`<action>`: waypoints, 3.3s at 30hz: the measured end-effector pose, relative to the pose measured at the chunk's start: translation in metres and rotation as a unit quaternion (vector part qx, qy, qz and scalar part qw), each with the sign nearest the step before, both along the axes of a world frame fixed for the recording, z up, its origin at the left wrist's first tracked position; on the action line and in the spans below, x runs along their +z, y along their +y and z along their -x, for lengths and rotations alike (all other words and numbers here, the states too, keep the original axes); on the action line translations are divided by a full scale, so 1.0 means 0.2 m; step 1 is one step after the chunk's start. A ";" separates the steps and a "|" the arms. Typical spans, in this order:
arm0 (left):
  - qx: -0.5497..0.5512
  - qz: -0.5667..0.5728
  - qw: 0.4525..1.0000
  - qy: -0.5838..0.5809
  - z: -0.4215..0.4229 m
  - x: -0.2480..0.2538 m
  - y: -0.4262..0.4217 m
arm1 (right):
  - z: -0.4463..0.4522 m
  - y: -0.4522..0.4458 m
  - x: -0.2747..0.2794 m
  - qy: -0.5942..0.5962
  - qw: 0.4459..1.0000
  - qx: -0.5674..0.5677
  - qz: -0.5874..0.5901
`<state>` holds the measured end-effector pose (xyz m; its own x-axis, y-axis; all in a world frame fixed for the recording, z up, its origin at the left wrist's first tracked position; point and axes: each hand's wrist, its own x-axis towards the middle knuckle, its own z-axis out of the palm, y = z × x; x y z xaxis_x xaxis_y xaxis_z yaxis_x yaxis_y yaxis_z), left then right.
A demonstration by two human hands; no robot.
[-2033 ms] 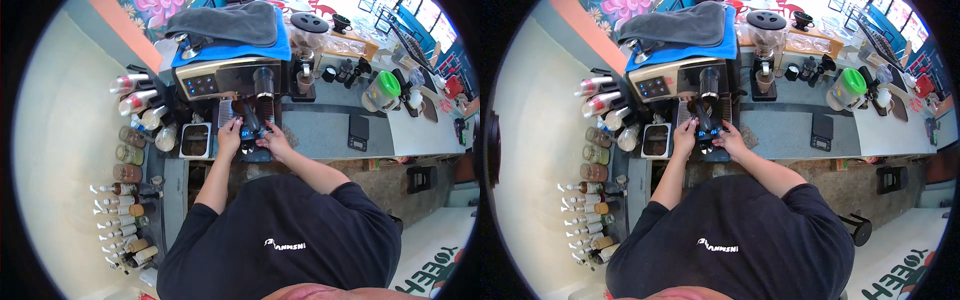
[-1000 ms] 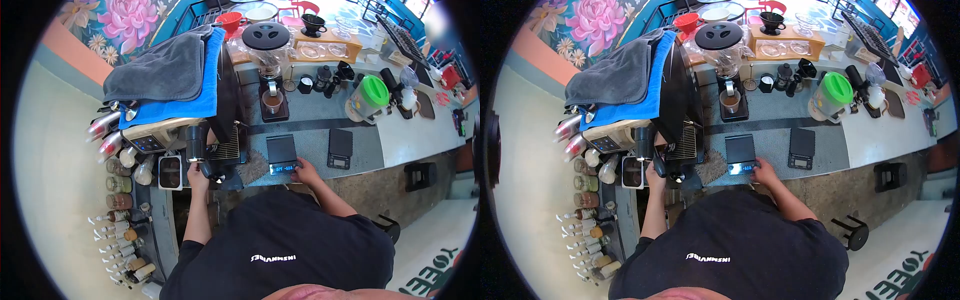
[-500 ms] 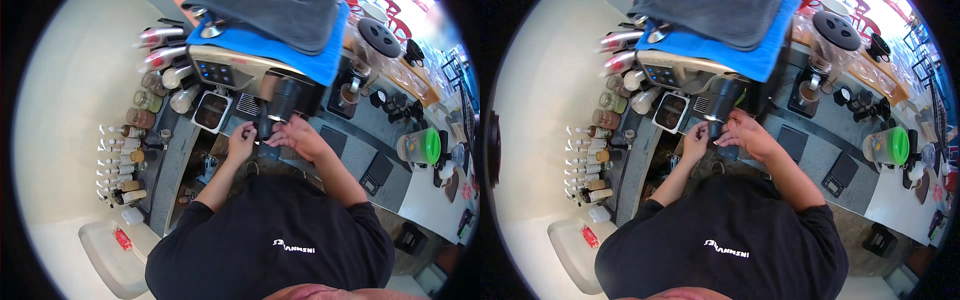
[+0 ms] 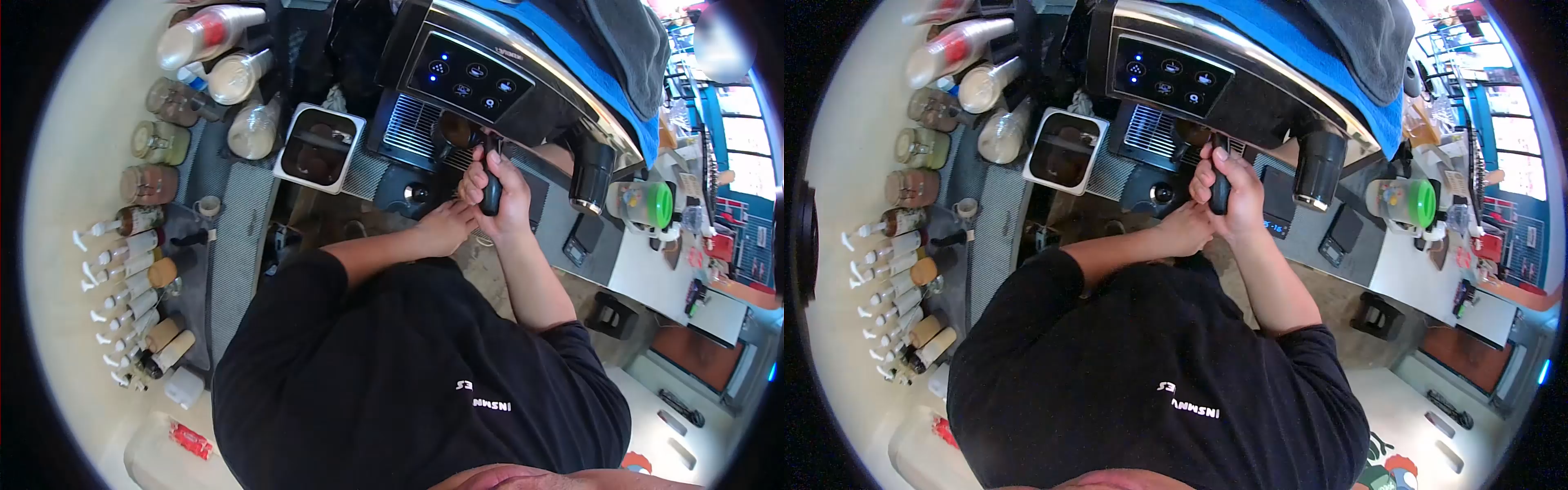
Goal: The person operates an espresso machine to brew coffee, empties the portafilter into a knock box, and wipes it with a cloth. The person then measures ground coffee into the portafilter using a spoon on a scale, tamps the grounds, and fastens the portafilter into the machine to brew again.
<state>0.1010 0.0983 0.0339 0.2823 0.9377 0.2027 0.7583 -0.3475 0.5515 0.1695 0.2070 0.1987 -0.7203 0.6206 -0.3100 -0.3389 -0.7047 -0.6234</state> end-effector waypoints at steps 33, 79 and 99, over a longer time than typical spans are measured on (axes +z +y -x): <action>0.287 0.118 0.339 -0.888 0.58 0.28 -0.32 | 0.76 -0.14 -0.17 0.093 0.986 -0.142 -0.008; 0.400 -0.109 0.262 -0.871 1.12 0.23 -1.04 | 0.68 -0.67 -0.34 -0.302 0.636 0.016 -0.710; 0.328 -0.114 0.366 -0.863 1.03 0.37 -1.03 | 0.71 -0.52 -0.41 -0.307 0.870 0.232 -0.307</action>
